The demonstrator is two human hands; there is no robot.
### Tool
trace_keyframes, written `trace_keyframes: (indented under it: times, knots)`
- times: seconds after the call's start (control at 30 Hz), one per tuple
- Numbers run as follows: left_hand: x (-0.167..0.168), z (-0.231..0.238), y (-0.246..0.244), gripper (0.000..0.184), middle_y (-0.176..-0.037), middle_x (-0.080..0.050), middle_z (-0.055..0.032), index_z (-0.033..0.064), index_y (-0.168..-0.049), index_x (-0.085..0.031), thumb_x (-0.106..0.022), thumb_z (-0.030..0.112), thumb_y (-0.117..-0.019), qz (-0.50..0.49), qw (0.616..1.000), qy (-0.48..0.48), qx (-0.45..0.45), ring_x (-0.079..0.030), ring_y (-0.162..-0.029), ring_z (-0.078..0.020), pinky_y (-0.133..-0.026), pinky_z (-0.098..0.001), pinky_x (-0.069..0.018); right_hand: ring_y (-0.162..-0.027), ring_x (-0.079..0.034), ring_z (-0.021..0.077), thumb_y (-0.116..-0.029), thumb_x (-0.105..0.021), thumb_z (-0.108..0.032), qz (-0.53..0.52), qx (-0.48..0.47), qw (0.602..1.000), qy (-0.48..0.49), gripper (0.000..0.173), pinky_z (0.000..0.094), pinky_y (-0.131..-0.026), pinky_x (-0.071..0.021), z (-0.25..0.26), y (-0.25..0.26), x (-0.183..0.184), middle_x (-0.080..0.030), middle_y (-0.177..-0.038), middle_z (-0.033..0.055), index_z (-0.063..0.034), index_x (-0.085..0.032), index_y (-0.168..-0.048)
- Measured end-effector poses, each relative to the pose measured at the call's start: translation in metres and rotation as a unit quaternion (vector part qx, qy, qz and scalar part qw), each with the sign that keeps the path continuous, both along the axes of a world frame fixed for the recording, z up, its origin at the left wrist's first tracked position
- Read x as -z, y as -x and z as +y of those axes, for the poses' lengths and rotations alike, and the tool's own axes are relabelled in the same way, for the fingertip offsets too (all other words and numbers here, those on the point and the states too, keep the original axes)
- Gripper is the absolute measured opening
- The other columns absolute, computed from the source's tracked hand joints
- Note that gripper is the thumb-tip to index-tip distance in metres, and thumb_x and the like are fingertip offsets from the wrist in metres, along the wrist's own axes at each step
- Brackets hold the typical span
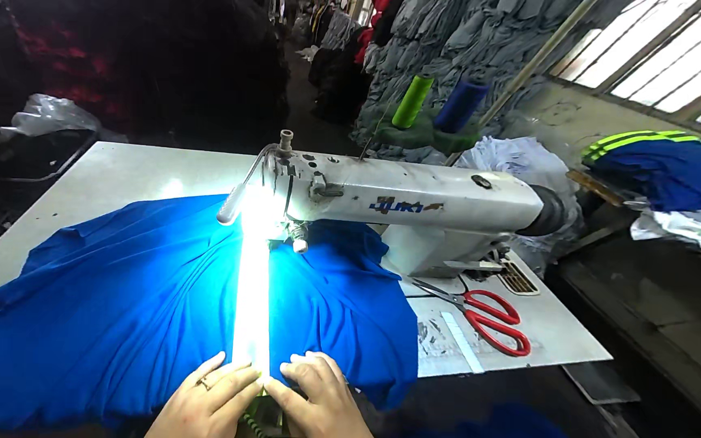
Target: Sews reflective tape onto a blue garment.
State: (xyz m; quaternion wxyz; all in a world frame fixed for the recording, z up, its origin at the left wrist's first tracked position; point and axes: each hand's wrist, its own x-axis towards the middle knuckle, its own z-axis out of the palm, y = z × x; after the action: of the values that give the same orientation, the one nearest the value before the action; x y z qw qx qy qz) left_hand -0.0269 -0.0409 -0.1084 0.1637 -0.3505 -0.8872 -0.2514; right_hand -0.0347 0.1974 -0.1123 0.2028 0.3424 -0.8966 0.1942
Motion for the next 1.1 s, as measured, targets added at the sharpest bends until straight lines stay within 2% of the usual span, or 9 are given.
trace_keyframes:
  times: [0.27, 0.5, 0.67, 0.77, 0.87, 1.0, 1.07, 1.1]
  knots:
    - [0.000, -0.002, -0.001, 0.029, -0.126, -0.073, -0.0055, 0.0111, -0.123, -0.072, -0.052, 0.009, -0.1024, -0.010, 1.000, 0.004, 0.015, -0.064, -0.126, -0.0203, -0.114, -0.0429, -0.0411, -0.112, -0.068, 0.0243, -0.0948, -0.065, -0.015, -0.023, 0.000, 1.000, -0.004, 0.027, 0.0426, -0.104, -0.0505, 0.000, -0.003, -0.003, -0.074, -0.111, 0.0045, -0.0262, -0.076, -0.117]
    - [-0.011, -0.002, 0.005, 0.029, -0.129, -0.071, -0.0082, 0.0087, -0.125, -0.071, -0.053, 0.013, -0.1032, -0.055, 0.998, 0.019, 0.014, -0.065, -0.125, -0.0236, -0.113, -0.0469, -0.0425, -0.108, -0.068, 0.0255, -0.0946, -0.064, -0.014, -0.053, -0.007, 0.999, -0.008, 0.028, 0.0430, -0.100, -0.0514, -0.003, 0.006, -0.012, -0.074, -0.109, 0.0066, -0.0223, -0.077, -0.118]
    - [-0.012, -0.006, 0.039, 0.032, -0.135, -0.068, -0.0061, 0.0098, -0.129, -0.069, -0.052, 0.016, -0.1022, -0.064, 0.997, 0.039, 0.009, -0.064, -0.127, -0.0231, -0.112, -0.0541, -0.0422, -0.110, -0.068, 0.0229, -0.0945, -0.062, -0.016, -0.055, 0.007, 0.998, -0.015, 0.027, 0.0423, -0.100, -0.0523, -0.011, 0.041, -0.017, -0.074, -0.109, 0.0044, -0.0221, -0.079, -0.115]
    - [-0.002, -0.008, 0.065, 0.034, -0.133, -0.069, 0.0005, 0.0160, -0.127, -0.070, -0.049, 0.023, -0.1022, -0.016, 0.999, 0.036, -0.010, -0.064, -0.126, -0.0184, -0.111, -0.0518, -0.0448, -0.111, -0.068, 0.0229, -0.0910, -0.061, -0.018, -0.044, 0.012, 0.999, -0.018, 0.029, 0.0421, -0.098, -0.0537, -0.014, 0.066, -0.017, -0.074, -0.110, 0.0036, -0.0231, -0.080, -0.112]
    - [0.004, -0.010, 0.092, 0.038, -0.135, -0.067, 0.0024, 0.0170, -0.128, -0.069, -0.045, 0.028, -0.1019, 0.002, 0.999, 0.040, -0.011, -0.062, -0.128, -0.0186, -0.111, -0.0539, -0.0442, -0.115, -0.066, 0.0234, -0.0897, -0.060, -0.019, -0.057, 0.020, 0.998, -0.012, 0.030, 0.0431, -0.097, -0.0539, -0.018, 0.087, -0.017, -0.074, -0.115, 0.0024, -0.0227, -0.081, -0.111]
    - [-0.008, -0.011, 0.125, 0.041, -0.133, -0.068, -0.0058, 0.0134, -0.132, -0.068, -0.043, 0.027, -0.1024, -0.071, 0.996, 0.057, -0.008, -0.063, -0.126, -0.0255, -0.107, -0.0517, -0.0480, -0.120, -0.063, 0.0243, -0.0969, -0.057, -0.024, -0.130, 0.043, 0.990, -0.023, 0.029, 0.0444, -0.100, -0.0513, -0.023, 0.113, -0.026, -0.071, -0.121, 0.0033, -0.0215, -0.079, -0.115]
    - [-0.022, -0.012, 0.142, 0.044, -0.139, -0.064, -0.0083, 0.0151, -0.139, -0.063, -0.040, 0.027, -0.1030, -0.153, 0.984, 0.086, -0.011, -0.060, -0.130, -0.0285, -0.106, -0.0516, -0.0477, -0.128, -0.058, 0.0258, -0.0997, -0.054, -0.028, -0.194, 0.062, 0.978, -0.053, 0.033, 0.0450, -0.108, -0.0459, -0.027, 0.129, -0.033, -0.067, -0.131, 0.0045, -0.0221, -0.076, -0.123]
    - [-0.027, -0.012, 0.151, 0.045, -0.142, -0.062, -0.0067, 0.0172, -0.141, -0.061, -0.039, 0.027, -0.1039, -0.179, 0.979, 0.092, -0.015, -0.057, -0.134, -0.0271, -0.108, -0.0504, -0.0461, -0.134, -0.054, 0.0262, -0.1010, -0.052, -0.030, -0.235, 0.074, 0.967, -0.069, 0.036, 0.0448, -0.113, -0.0415, -0.029, 0.137, -0.036, -0.064, -0.137, 0.0049, -0.0237, -0.073, -0.129]
